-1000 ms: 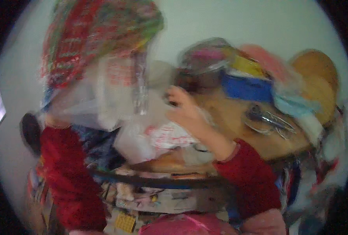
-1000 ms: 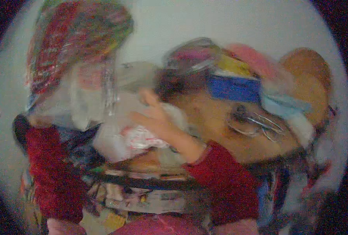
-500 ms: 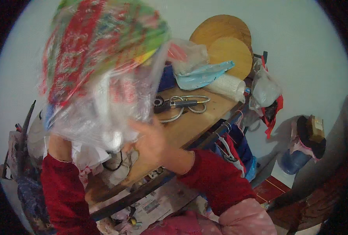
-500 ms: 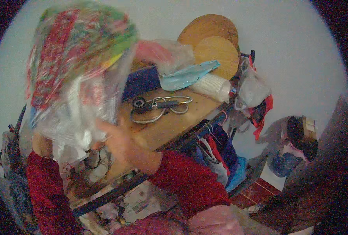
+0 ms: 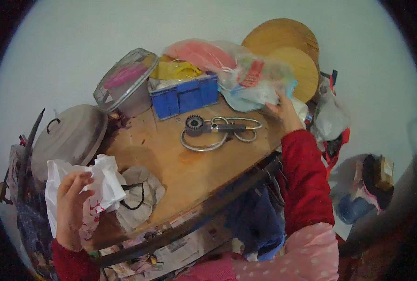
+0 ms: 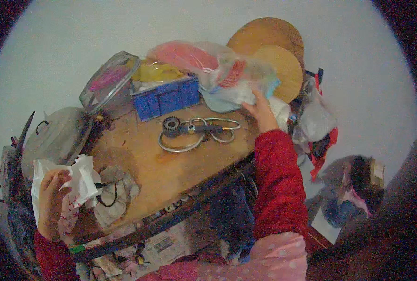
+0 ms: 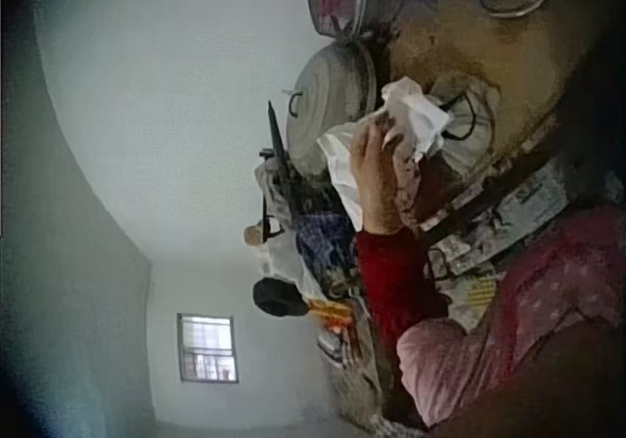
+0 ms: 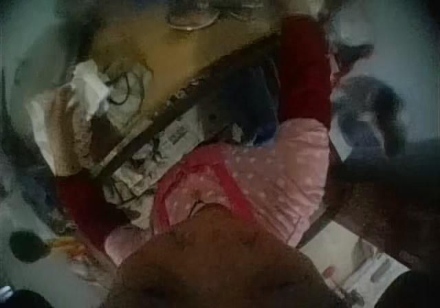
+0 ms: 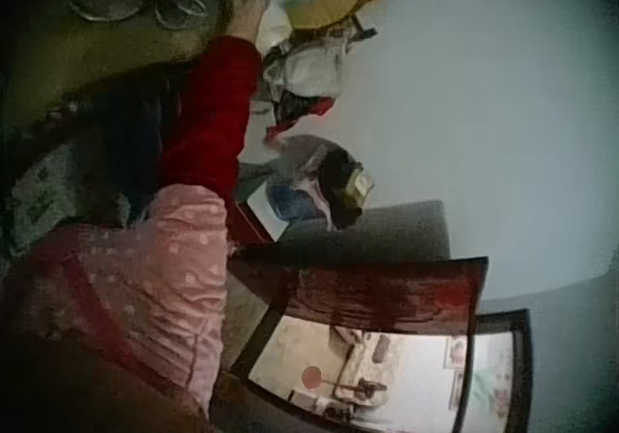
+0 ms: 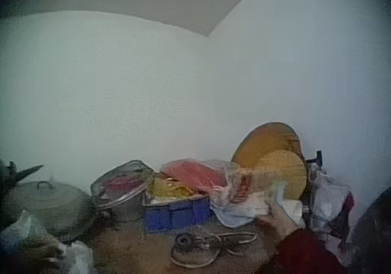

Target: The person organizes various items in a cluttered room. They handle pens and a pencil case, placing them on a table. They then pick up a round wooden board, place it into a cardboard box, and close the box. Finally, they move a plastic bag and a metal pot on a shelf.

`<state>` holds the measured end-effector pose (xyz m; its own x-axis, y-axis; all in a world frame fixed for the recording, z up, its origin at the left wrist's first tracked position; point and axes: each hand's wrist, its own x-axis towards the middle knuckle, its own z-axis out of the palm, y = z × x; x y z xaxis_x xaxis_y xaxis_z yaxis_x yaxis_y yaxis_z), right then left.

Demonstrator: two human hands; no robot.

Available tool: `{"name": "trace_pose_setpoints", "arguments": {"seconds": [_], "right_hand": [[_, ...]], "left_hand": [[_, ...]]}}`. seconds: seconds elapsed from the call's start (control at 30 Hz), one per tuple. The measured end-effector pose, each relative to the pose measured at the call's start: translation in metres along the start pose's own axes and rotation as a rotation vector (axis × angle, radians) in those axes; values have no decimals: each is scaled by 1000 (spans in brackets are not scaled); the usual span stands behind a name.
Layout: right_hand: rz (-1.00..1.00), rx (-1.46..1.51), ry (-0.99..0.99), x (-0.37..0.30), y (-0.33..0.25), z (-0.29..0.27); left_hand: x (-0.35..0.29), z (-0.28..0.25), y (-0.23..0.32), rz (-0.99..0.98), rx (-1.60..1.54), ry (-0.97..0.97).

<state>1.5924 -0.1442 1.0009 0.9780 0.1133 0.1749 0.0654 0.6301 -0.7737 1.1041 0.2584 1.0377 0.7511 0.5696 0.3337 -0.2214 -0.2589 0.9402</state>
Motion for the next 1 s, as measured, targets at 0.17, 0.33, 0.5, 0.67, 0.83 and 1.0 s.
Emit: {"name": "trace_pose_setpoints", "arguments": {"seconds": [0.17,0.33,0.5,0.67,0.83,1.0], "right_hand": [[-304,3,325,44,31,-32],[-496,-113,408,69,27,8],[-868,-534,542,141,-13,-19],[-888,-380,574,194,-40,-5],[-959,-954,604,232,-34,-36],[-761,-1742,312,233,5,-74]], "left_hand": [[-6,-49,-24,-46,-83,119],[-30,-53,-12,2,-31,331],[-43,-39,-2,35,67,354],[-56,-40,4,34,160,398],[-63,-71,-17,23,90,451],[-68,-82,-22,-8,137,522]]}}
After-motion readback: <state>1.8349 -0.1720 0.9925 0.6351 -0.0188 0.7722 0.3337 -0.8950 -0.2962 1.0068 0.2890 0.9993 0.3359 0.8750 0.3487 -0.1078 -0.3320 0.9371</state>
